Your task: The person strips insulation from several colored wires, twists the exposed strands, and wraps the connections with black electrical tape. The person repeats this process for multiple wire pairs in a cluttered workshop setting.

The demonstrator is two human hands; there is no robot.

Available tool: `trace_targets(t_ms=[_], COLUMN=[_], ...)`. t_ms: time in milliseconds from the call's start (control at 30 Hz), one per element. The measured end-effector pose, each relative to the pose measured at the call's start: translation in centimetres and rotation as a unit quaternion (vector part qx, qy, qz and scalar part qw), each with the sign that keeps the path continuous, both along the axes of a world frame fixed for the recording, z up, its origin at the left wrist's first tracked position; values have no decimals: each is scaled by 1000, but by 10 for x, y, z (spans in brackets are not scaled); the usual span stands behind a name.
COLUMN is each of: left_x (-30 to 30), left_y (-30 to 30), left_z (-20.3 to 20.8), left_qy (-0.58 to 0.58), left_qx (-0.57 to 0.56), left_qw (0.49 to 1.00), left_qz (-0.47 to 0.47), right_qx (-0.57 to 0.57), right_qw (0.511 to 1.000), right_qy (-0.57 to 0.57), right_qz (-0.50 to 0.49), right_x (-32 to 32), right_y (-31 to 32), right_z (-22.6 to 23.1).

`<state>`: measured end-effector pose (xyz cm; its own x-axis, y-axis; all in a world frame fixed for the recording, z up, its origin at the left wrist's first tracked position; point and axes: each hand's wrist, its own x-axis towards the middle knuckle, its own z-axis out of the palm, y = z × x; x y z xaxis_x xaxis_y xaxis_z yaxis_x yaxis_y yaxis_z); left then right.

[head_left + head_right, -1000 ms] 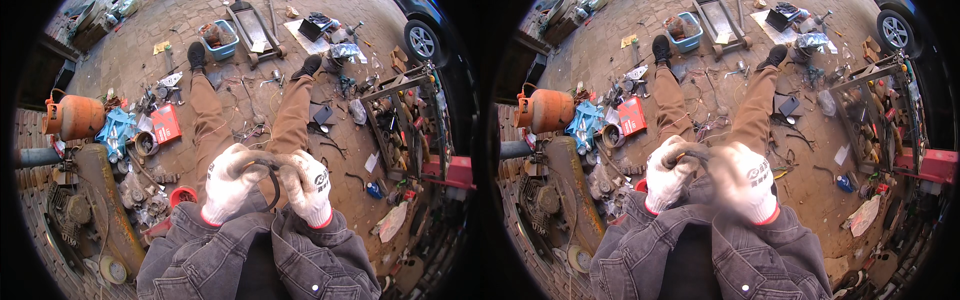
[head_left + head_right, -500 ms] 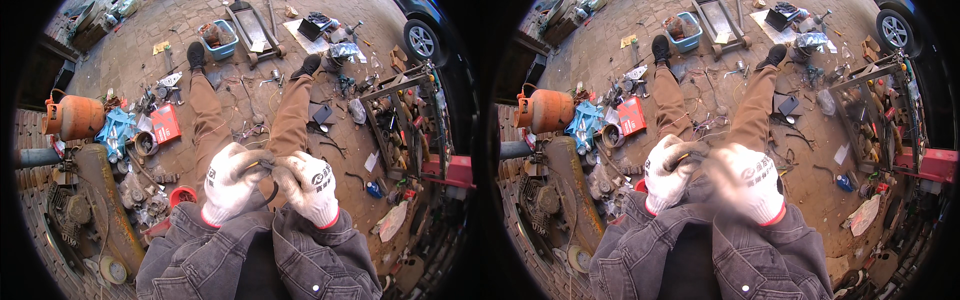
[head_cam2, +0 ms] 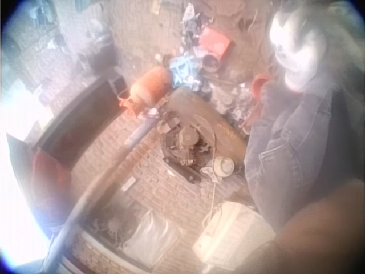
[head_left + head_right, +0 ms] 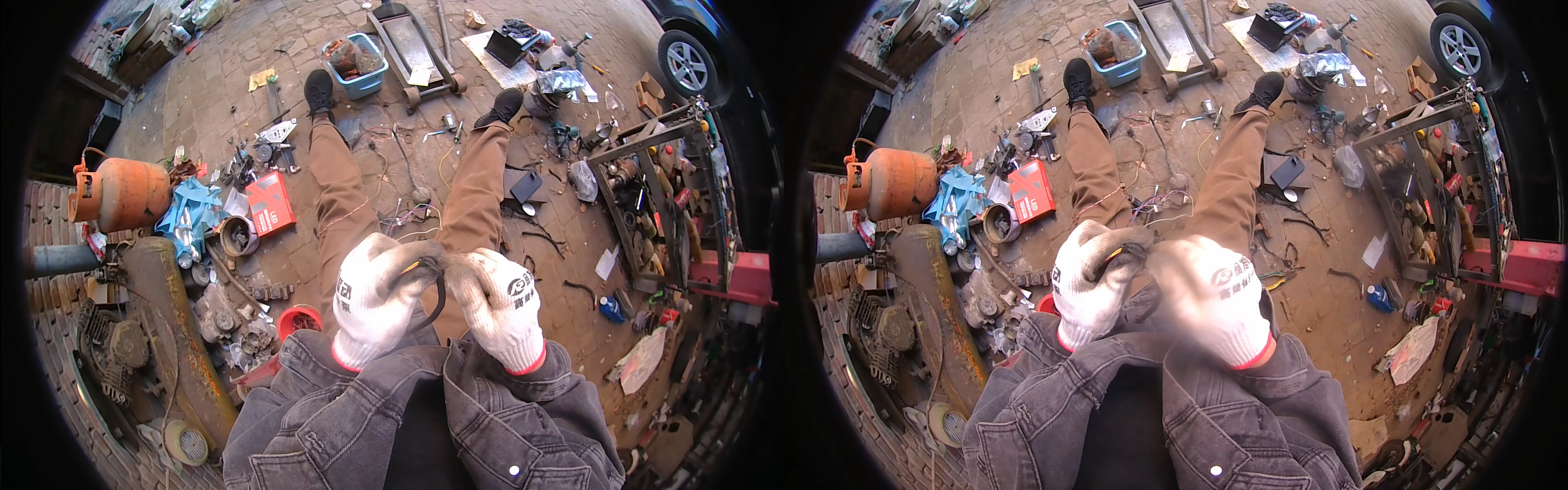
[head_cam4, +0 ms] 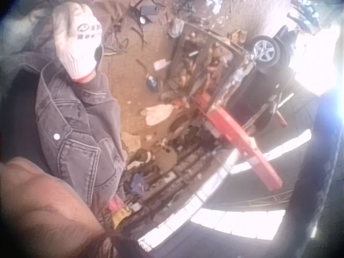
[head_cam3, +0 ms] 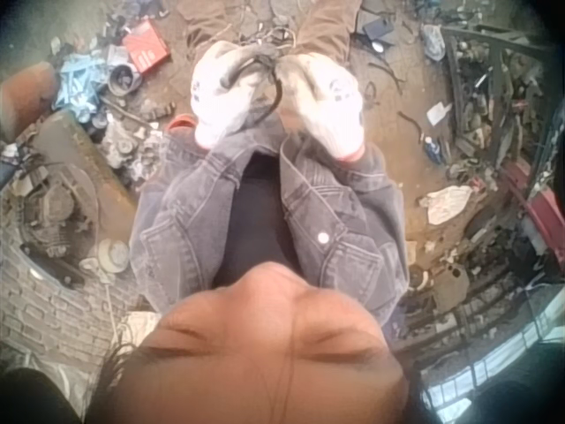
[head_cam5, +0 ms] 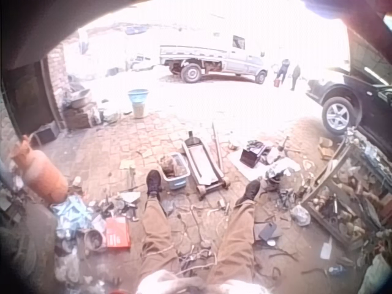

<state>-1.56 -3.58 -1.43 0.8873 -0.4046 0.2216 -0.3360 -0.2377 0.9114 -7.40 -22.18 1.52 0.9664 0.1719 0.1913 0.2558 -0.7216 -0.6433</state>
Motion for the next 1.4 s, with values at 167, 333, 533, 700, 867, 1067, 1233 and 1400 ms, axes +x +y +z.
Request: trace_targets(t_ms=[167,333,533,700,867,1067,1233,1400], left_x=[1,1,1,2,3,0,0,-3], left_y=[2,1,3,5,8,7,7,3], left_z=[-3,-7,-5,-3,1,5,3,1], left_qy=[-109,-152,-140,-88,-116,-146,-128,-125], left_qx=[40,83,87,60,70,122,93,91], left_qw=[993,985,986,994,990,980,987,987], left_qz=[9,17,12,-7,-39,-61,-34,-33], right_qx=[-15,-52,-130,-116,-41,-26,117,131], right_qw=[1000,998,990,992,997,996,987,985], right_qy=[-21,-27,45,39,-1,24,68,104], right_qz=[0,-6,-12,27,63,88,83,45], right_x=[-1,0,6,12,15,14,15,10], right_y=[0,2,9,-3,-18,-36,-23,-12], right_z=[3,10,15,15,9,6,-8,-12])
